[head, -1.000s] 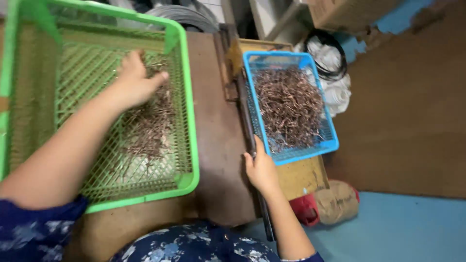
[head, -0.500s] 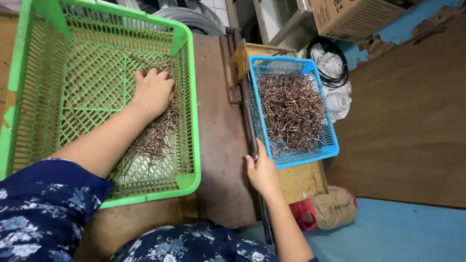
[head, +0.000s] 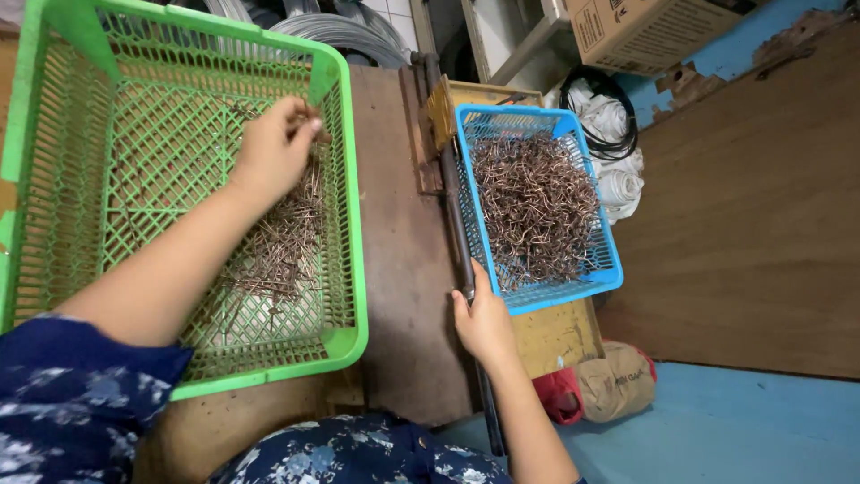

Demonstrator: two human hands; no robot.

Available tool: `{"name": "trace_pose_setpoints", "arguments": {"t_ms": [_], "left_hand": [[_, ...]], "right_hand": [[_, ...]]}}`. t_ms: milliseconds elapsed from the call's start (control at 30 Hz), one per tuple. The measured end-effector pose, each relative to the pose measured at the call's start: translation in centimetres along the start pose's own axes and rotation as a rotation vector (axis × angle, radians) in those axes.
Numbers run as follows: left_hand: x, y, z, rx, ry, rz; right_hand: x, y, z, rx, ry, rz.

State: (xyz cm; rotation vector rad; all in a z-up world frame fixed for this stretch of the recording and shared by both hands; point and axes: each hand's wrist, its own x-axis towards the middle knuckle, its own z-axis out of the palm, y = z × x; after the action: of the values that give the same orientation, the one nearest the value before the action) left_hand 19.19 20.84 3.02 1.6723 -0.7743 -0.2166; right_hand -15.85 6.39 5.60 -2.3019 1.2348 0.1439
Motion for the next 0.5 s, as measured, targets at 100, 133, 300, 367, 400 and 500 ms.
{"name": "trace_pose_setpoints", "arguments": {"t_ms": [100, 133, 300, 367, 400, 500], "left_hand": [[1.1, -1.0, -0.3, -0.384, -0.069, -0.362], [0.8, 0.3, -0.9, -0.384, -0.070, -0.363], [-0.7, 4.8, -2.4, -0.511, -0.388, -0.612], [-1.3, 4.5, -1.1, -0.513, -0.394, -0.591], [-1.6, 4.4, -0.5, -0.514, -0.392, -0.571], [-1.0, 2.4, 2.2, 0.274, -0.376, -0.090]], "right_hand": [[-0.3, -0.6, -0.3, 0.008, 0.000, 0.000], [-0.5, -0.8, -0.5, 0.008, 0.000, 0.001], [-0.5, -0.4, -0.5, -0.001, -0.003, -0.008], [-0.8, -0.9, -0.9, 0.005, -0.003, -0.008], [-1.0, -1.1, -1.1, 0.009, -0.007, -0.017], [-0.6, -0.2, -1.0, 0.014, -0.019, -0.032]]}}
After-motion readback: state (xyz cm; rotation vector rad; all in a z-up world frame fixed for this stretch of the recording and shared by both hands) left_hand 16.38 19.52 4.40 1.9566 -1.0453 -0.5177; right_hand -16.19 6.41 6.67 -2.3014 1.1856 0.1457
